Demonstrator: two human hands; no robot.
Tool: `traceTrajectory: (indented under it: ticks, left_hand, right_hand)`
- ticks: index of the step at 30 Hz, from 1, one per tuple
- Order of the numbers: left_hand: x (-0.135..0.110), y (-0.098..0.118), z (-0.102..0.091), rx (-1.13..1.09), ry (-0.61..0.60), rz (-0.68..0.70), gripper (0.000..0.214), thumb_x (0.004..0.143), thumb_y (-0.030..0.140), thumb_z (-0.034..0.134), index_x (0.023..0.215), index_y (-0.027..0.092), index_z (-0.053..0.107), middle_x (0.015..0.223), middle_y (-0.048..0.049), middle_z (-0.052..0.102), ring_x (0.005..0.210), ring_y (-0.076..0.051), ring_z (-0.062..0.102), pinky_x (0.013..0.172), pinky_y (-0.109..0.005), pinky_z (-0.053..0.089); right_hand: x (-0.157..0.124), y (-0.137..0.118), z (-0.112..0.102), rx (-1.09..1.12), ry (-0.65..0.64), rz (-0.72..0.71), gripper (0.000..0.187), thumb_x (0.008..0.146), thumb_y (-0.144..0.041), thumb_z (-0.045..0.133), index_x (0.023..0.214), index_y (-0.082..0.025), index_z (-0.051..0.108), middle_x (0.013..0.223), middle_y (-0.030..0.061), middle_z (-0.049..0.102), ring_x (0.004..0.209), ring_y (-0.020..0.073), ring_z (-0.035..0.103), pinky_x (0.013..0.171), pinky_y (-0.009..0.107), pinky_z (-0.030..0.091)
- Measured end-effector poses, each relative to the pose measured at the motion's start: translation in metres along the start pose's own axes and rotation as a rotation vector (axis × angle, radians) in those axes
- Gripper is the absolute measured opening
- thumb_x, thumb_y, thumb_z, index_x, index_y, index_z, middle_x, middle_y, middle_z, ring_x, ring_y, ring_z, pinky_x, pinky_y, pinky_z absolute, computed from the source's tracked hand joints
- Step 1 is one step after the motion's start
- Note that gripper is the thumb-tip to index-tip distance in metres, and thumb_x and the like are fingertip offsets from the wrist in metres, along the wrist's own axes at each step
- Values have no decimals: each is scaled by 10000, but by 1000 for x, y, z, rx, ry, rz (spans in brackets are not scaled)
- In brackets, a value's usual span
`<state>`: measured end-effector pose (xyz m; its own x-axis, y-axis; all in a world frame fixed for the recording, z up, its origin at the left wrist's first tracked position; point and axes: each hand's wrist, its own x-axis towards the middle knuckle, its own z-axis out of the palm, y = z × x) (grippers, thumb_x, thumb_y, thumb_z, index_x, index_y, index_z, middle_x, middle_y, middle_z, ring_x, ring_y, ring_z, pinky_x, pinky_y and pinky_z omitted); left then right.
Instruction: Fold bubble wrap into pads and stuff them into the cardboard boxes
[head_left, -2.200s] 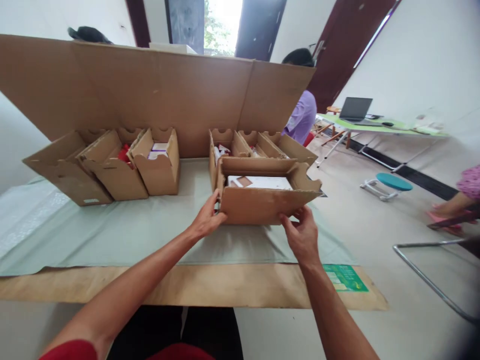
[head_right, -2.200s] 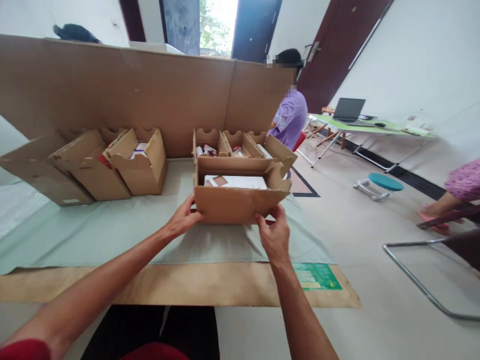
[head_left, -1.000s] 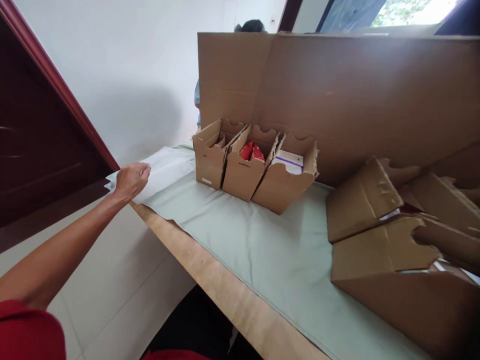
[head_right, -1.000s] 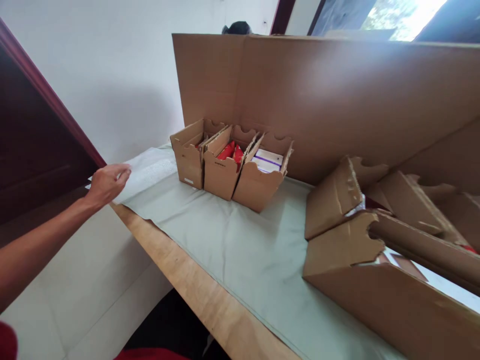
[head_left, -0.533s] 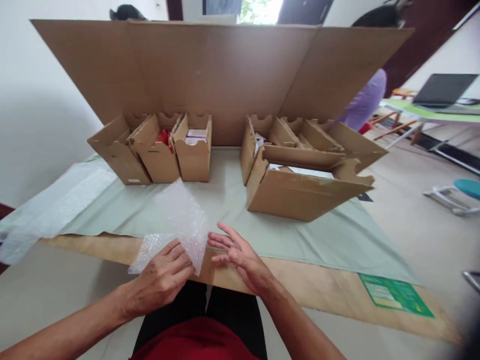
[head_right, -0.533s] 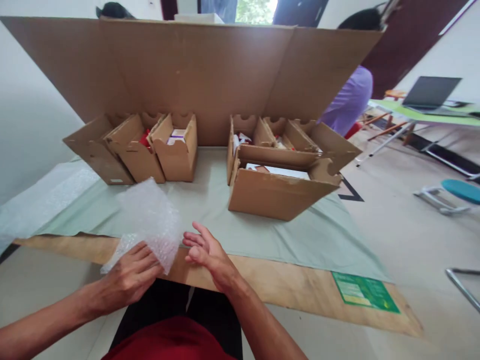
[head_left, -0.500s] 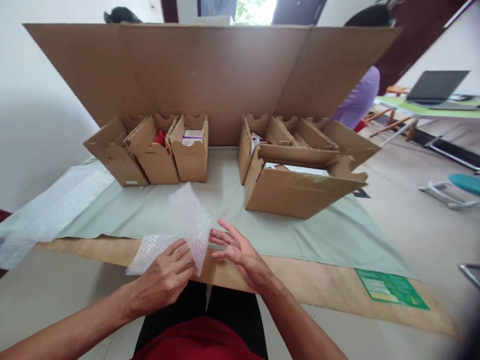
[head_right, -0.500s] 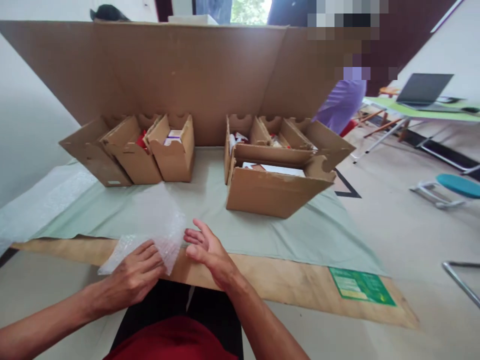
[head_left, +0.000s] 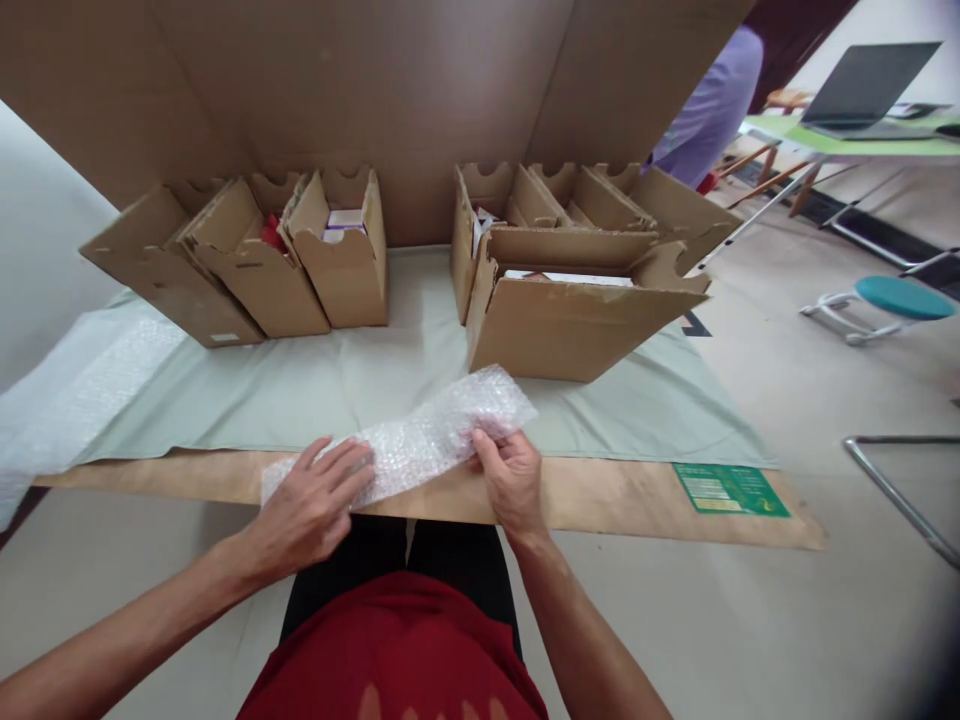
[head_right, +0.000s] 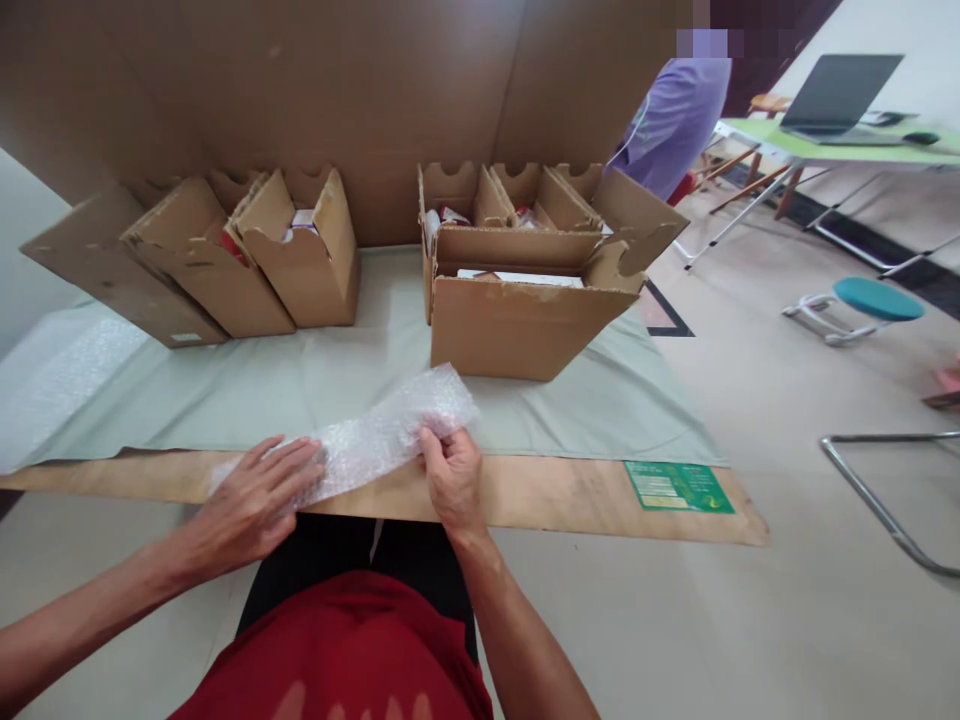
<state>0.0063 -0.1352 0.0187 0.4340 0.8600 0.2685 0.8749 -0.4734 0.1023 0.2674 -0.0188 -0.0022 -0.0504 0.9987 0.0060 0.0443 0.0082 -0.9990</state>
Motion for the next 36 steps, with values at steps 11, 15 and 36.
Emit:
traceTrajectory:
  ticks: [11, 15, 36]
  left_hand:
    - [-1, -54, -10, 60, -14, -154, 656, 807, 51, 469, 1408, 259, 632, 1577, -133, 543, 1507, -374, 444, 1222, -661, 316]
    - [11, -72, -9, -24, 25, -196, 586, 864, 233, 483, 1441, 226, 587, 1576, -134, 537, 1455, -351, 498, 1202, -578, 371]
    - [46, -75, -4, 381, 336, -225, 116, 961, 186, 588, 855, 211, 629, 1110, -122, 736, 1017, -300, 696, 1066, -581, 484]
  right_hand:
    - [-4, -5, -70, -390, 207, -116, 520, 823, -513, 754, 1221, -197, 640, 996, 84, 741, 805, 239, 702, 741, 415, 600]
    - [-2, -3, -106, -653, 332, -289, 474, 926, -457, 646, 1319, -194, 606, 1156, 130, 716, 900, 256, 678, 800, 451, 585]
    - [63, -14, -70, -882, -10, -761, 118, 946, -188, 606, 850, -227, 549, 1331, 143, 659, 1148, 299, 673, 933, 447, 529]
